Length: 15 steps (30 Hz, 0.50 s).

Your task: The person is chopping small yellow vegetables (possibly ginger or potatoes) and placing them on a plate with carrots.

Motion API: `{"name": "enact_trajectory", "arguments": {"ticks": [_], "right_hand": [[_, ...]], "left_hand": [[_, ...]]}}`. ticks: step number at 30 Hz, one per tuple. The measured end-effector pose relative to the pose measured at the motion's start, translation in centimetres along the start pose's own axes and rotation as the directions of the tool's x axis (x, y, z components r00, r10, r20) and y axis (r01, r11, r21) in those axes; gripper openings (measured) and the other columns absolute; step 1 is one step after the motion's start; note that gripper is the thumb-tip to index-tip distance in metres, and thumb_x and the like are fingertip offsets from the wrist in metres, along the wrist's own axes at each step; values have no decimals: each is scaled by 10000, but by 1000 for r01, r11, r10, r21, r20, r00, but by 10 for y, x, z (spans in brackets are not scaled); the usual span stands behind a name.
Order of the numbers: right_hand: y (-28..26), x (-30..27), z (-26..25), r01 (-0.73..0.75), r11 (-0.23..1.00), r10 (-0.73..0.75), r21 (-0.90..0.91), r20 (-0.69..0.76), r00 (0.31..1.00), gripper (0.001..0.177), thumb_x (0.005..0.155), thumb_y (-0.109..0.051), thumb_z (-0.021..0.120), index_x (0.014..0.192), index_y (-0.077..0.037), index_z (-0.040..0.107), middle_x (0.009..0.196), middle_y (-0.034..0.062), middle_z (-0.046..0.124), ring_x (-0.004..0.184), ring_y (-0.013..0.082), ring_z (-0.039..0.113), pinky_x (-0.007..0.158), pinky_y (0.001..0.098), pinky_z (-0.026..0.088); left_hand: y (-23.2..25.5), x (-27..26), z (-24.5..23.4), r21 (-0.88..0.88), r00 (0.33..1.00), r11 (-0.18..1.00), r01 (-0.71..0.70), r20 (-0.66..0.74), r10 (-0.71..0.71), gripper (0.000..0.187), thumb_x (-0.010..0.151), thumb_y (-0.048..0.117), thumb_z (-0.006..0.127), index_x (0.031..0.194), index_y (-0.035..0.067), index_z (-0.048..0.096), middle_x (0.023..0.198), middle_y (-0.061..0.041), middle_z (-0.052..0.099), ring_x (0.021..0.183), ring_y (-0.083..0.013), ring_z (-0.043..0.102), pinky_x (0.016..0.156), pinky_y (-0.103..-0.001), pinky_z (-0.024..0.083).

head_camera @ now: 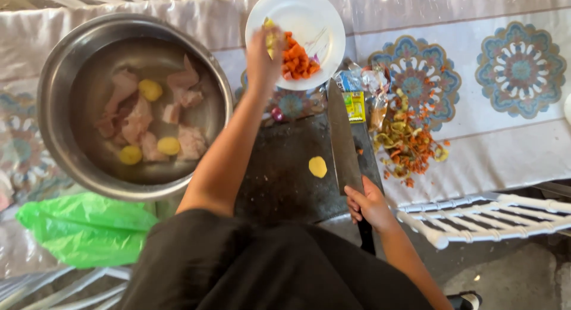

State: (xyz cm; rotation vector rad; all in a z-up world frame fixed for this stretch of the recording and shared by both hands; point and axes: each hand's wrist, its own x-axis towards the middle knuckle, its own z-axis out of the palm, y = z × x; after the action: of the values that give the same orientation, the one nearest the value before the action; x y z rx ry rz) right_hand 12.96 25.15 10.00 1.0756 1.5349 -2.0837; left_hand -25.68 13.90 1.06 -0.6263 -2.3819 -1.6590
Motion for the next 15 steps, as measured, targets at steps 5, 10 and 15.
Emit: {"name": "enact_trajectory", "arguments": {"ticks": [5, 10, 15], "right_hand": [[21, -13, -14, 59, 997, -61, -40, -56, 997, 181, 989, -192, 571, 1129, -99, 504, 589, 7, 446, 396, 114, 435, 404, 316, 435], [29, -23, -17, 93, 995, -95, -30, -89, 992, 177, 1011, -191, 580, 1095, -69, 483, 615, 12, 439, 411, 108, 430, 414, 315, 440], [37, -31, -9, 63, 995, -68, -75, -58, 996, 191, 980, -194, 592, 1096, -94, 479, 611, 7, 440, 411, 101, 431, 402, 308, 434]], "left_hand": [[92, -142, -43, -97, 894, 967, -235, 368, 254, 376, 861, 228, 787, 1173, 100, 621, 1159, -122, 661, 1087, -353, 649, 919, -458, 517], [98, -225, -37, -17, 693, 930, -367, 662, 286, 574, 704, 299, 831, 1217, 105, 661, 1182, -140, 652, 1088, -381, 609, 852, -504, 488], [29, -270, -9, 12, 763, 983, -182, 633, 134, 362, 1012, 293, 732, 1299, 107, 614, 1309, -70, 628, 1225, -336, 629, 1099, -455, 483]]}}
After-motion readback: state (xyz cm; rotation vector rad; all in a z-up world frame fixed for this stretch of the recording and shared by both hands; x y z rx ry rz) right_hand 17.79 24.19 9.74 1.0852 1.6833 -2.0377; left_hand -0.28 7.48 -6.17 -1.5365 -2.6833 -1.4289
